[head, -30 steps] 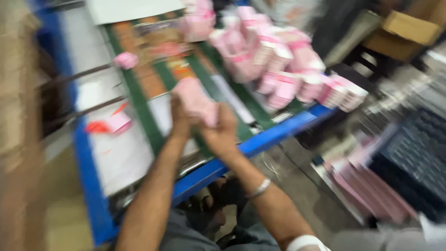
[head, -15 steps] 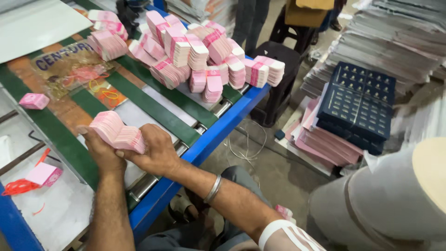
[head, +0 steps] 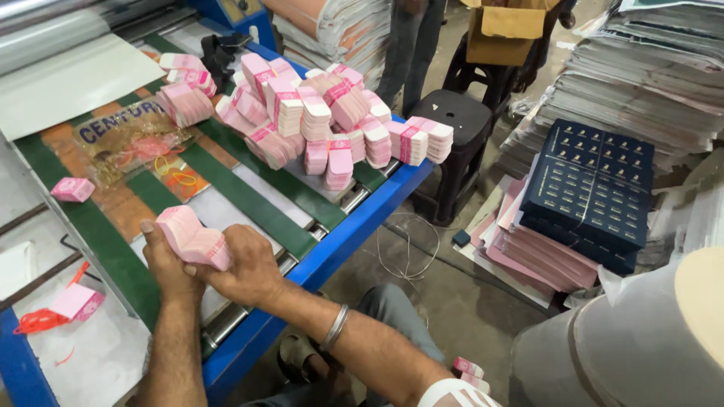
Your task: The person stacks pink paper sheets on a conveyor belt, aligns them into neat bundles, and secures each bundle with an orange rubber band. The person then places the finished bundles onto a growing pile on the right side of the belt.
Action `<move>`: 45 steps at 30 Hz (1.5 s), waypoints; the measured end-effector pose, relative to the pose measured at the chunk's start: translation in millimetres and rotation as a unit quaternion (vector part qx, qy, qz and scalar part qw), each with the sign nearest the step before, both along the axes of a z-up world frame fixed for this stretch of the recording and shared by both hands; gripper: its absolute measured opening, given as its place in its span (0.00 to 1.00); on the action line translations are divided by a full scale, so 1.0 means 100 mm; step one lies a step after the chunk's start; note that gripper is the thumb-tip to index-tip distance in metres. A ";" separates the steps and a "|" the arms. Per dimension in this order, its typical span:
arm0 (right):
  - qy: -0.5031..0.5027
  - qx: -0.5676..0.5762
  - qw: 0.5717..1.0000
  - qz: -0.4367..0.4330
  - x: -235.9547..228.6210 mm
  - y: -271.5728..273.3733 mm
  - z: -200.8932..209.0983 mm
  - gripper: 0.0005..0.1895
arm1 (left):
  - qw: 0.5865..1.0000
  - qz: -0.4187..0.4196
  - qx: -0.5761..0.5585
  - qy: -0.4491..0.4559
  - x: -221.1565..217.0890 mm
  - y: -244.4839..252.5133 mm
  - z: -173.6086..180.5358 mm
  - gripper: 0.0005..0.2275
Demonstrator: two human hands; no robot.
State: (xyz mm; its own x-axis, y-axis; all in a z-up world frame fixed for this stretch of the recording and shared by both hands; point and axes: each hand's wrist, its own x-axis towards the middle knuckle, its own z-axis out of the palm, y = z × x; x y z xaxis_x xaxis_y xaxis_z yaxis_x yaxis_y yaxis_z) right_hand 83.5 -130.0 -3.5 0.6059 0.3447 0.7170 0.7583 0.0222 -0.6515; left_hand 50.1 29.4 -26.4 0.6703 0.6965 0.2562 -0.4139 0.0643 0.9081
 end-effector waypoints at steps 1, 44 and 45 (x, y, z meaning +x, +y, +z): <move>0.010 -0.003 1.000 0.002 0.00 0.00 -0.01 0.30 | 1.000 0.002 -0.006 -0.002 0.01 0.01 -0.02 0.32; 0.119 -0.060 0.990 0.054 0.01 0.03 0.01 0.37 | 0.982 -0.094 -0.105 -0.129 -0.21 0.55 -0.48 0.27; 0.132 -0.066 0.987 0.057 0.01 0.02 0.01 0.38 | 0.981 -0.095 -0.109 -0.130 -0.20 0.51 -0.45 0.27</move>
State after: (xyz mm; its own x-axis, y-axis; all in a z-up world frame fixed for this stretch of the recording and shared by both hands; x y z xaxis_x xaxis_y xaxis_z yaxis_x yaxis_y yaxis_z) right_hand 84.4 -127.5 -2.0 0.7176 0.5015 0.4833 0.5588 -0.0005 -0.8293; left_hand 30.2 80.4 -71.5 0.7245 0.6230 0.2950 -0.5917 0.3425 0.7298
